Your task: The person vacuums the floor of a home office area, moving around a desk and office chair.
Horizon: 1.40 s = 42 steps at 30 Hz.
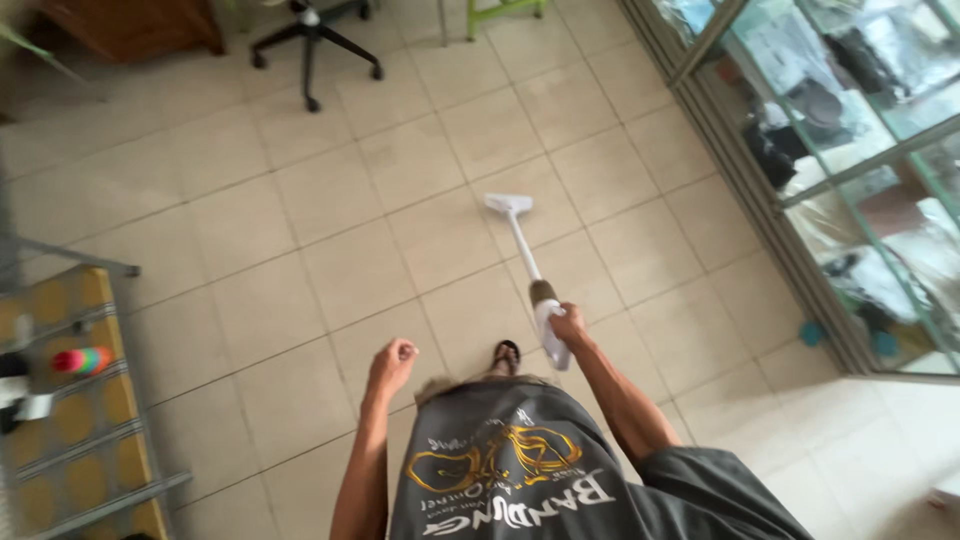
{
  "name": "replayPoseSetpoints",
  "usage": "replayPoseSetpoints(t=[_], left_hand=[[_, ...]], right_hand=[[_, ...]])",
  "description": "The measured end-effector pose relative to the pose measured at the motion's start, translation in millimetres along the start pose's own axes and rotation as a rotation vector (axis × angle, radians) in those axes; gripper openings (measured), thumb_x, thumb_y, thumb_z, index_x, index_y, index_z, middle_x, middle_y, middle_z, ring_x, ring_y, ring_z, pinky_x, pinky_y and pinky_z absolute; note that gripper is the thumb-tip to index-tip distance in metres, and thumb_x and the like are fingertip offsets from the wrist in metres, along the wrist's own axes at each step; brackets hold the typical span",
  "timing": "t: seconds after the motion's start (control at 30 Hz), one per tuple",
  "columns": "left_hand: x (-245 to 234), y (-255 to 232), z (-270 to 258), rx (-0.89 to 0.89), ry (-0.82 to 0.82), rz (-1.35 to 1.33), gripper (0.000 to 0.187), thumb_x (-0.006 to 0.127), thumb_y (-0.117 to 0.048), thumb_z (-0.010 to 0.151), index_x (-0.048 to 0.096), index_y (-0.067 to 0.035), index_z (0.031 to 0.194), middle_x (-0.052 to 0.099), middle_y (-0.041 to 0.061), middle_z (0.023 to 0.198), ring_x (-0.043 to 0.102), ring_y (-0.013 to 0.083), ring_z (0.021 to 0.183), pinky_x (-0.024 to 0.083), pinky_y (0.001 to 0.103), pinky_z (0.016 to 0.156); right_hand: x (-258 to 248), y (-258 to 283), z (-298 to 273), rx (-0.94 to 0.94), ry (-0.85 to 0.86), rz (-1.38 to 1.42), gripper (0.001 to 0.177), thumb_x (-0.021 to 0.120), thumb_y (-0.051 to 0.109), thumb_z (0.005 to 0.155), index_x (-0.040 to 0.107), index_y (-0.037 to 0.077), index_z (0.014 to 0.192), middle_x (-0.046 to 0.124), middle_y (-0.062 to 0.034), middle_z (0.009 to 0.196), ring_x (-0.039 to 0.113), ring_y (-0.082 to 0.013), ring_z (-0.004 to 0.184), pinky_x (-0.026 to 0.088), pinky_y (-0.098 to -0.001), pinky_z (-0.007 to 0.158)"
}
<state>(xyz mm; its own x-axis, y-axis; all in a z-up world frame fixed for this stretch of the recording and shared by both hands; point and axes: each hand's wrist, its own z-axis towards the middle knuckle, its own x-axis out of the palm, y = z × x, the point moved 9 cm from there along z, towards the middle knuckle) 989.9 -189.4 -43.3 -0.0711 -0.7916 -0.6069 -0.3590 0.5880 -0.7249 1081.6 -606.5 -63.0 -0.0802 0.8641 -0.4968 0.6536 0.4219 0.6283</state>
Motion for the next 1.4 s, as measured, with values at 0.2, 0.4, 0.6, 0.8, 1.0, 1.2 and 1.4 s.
replayPoseSetpoints(t=[0.2, 0.4, 0.6, 0.8, 1.0, 1.2, 1.4], left_hand=[[31.7, -42.8, 92.0, -0.028, 0.052, -0.025, 0.034, 0.072, -0.031, 0.090, 0.066, -0.008, 0.115, 0.078, 0.010, 0.101, 0.075, 0.0259, 0.094, 0.059, 0.039, 0.081], [51.9, -69.8, 188.3, -0.039, 0.122, -0.039, 0.035, 0.071, -0.031, 0.091, 0.067, -0.007, 0.116, 0.077, 0.010, 0.103, 0.075, 0.0262, 0.097, 0.059, 0.039, 0.083], [51.4, -103.1, 316.0, -0.005, 0.116, -0.042, 0.035, 0.070, -0.032, 0.093, 0.068, -0.006, 0.115, 0.079, 0.011, 0.101, 0.076, 0.0251, 0.095, 0.059, 0.038, 0.084], [38.4, -146.3, 445.0, -0.006, 0.125, -0.046, 0.035, 0.070, -0.032, 0.092, 0.069, -0.005, 0.115, 0.078, 0.012, 0.104, 0.075, 0.0261, 0.098, 0.059, 0.038, 0.085], [31.2, -181.9, 553.5, -0.019, 0.179, 0.009, 0.034, 0.070, -0.030, 0.092, 0.068, -0.006, 0.116, 0.077, 0.012, 0.107, 0.074, 0.0264, 0.102, 0.058, 0.039, 0.087], [28.4, -213.4, 635.0, 0.012, 0.176, 0.019, 0.035, 0.070, -0.032, 0.093, 0.069, -0.007, 0.116, 0.077, 0.012, 0.109, 0.074, 0.0262, 0.104, 0.058, 0.039, 0.089], [25.3, -234.1, 705.2, -0.081, 0.128, -0.003, 0.035, 0.069, -0.033, 0.092, 0.068, -0.007, 0.115, 0.076, 0.011, 0.112, 0.072, 0.0265, 0.107, 0.056, 0.040, 0.090]], right_hand=[[-30.7, 52.5, 77.8, -0.010, -0.002, -0.022, 0.060, 0.068, 0.015, 0.084, 0.058, -0.004, 0.139, 0.073, -0.0196, 0.083, 0.067, -0.0216, 0.061, 0.054, -0.0370, 0.055], [-46.5, 93.1, 165.7, 0.024, -0.055, -0.048, 0.060, 0.070, 0.016, 0.082, 0.060, -0.002, 0.139, 0.074, -0.0190, 0.085, 0.068, -0.0227, 0.062, 0.055, -0.0377, 0.058], [-53.3, 157.2, 261.9, 0.027, -0.071, 0.007, 0.062, 0.068, 0.014, 0.082, 0.057, -0.003, 0.141, 0.073, -0.0183, 0.082, 0.065, -0.0222, 0.059, 0.054, -0.0385, 0.055], [-65.4, 242.4, 355.3, 0.086, -0.111, -0.014, 0.061, 0.068, 0.014, 0.082, 0.058, 0.000, 0.141, 0.072, -0.0174, 0.079, 0.065, -0.0210, 0.057, 0.053, -0.0367, 0.054], [-68.3, 320.6, 437.0, 0.056, -0.143, 0.005, 0.060, 0.069, 0.013, 0.082, 0.060, -0.004, 0.139, 0.072, -0.0176, 0.079, 0.066, -0.0225, 0.056, 0.053, -0.0383, 0.051], [-73.4, 378.5, 524.1, 0.039, -0.122, 0.069, 0.060, 0.069, 0.010, 0.082, 0.059, -0.005, 0.139, 0.072, -0.0193, 0.079, 0.066, -0.0222, 0.058, 0.052, -0.0384, 0.051], [-83.0, 441.2, 616.5, 0.007, -0.101, 0.044, 0.058, 0.068, 0.008, 0.081, 0.061, -0.006, 0.136, 0.071, -0.0179, 0.081, 0.067, -0.0235, 0.057, 0.053, -0.0384, 0.050]])
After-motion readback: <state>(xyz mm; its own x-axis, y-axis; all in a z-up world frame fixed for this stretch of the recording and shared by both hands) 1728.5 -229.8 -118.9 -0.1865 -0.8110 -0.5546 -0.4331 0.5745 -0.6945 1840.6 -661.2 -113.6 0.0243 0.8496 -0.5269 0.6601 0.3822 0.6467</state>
